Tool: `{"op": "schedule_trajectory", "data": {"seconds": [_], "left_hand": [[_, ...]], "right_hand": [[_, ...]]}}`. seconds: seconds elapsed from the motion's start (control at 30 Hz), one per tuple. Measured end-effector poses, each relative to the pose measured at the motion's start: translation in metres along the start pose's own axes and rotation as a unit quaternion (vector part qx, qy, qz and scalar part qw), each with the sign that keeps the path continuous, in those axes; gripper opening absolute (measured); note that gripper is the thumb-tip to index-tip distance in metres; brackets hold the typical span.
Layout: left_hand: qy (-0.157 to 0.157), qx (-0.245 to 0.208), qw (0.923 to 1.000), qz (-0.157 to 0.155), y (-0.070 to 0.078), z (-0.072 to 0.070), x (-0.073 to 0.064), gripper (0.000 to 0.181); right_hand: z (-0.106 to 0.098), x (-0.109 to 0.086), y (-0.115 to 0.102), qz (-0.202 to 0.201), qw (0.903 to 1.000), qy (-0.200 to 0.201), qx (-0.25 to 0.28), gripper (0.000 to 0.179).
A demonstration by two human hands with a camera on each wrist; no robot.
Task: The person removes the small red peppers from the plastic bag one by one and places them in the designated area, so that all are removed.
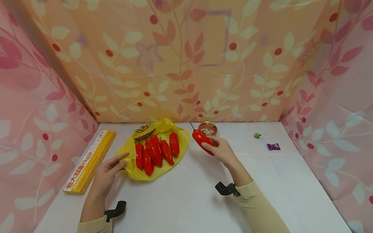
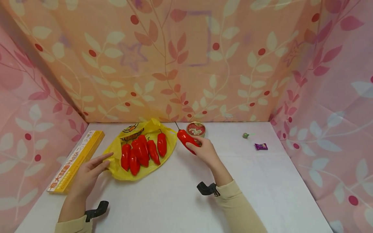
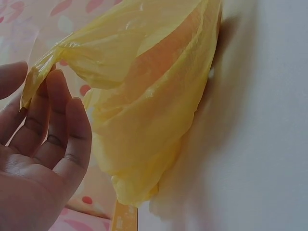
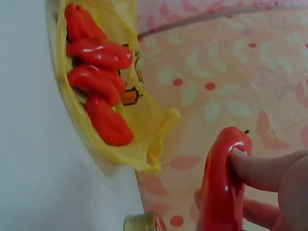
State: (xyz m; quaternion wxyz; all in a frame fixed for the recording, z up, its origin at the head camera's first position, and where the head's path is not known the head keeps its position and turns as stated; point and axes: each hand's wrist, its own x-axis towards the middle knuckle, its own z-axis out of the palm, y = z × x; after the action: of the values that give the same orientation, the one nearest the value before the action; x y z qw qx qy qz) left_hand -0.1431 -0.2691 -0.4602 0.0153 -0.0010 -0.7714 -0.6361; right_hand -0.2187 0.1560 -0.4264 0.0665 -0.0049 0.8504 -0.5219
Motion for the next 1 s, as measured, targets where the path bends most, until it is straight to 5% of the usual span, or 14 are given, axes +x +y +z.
{"op": "schedule_trajectory", "data": {"seconds": [0.3,1.0], "left_hand": [[0.0,-0.007,1.0,0.001,0.0,0.001,0.001,0.048],[-0.001,0.009,0.9998,-0.018,-0.002,0.004,0.001,0.049]], "right_hand": [[-0.038,-0.013,0.02,-0.006,0.999,0.021,-0.039,0.048],[-0.102,-0.044,0.068,0.024,0.9897,0.059,-0.129,0.073]]}}
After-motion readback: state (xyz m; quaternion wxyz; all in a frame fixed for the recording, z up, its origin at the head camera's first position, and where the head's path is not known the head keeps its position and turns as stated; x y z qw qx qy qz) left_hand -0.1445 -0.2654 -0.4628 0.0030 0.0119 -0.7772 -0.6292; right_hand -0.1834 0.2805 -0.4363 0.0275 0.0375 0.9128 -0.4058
